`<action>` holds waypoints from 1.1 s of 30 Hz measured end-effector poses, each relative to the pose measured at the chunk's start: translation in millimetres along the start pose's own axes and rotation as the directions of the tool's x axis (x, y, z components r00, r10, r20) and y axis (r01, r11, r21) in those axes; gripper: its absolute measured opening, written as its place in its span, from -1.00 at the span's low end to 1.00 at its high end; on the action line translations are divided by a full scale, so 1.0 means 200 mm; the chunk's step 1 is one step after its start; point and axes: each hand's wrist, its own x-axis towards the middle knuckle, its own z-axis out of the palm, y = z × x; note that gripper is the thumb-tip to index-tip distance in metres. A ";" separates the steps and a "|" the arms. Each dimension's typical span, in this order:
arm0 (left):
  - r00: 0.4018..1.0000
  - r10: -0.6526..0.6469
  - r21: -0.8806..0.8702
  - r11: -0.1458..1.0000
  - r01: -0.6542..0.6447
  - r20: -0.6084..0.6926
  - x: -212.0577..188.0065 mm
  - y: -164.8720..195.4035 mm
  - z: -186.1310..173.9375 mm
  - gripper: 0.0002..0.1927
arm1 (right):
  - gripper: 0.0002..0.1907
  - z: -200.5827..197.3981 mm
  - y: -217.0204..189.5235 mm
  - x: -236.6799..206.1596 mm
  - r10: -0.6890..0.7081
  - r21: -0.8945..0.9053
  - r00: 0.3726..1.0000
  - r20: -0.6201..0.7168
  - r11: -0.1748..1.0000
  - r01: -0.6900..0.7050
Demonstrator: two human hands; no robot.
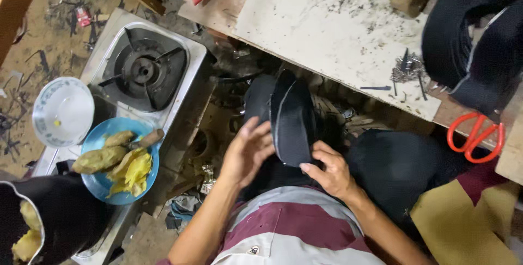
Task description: The person trims the edges of black shoe upper parts using red-handled scissors. They handle multiple parts one at a time, cut along the edges, and stack the trimmed pieces on the table.
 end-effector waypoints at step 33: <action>0.990 0.053 -0.002 0.999 -0.053 0.130 0.14 0.06 0.02 -0.57 | -0.66 -0.06 -0.21 -0.09 -0.415 -0.619 0.909 -0.023 0.720 0.313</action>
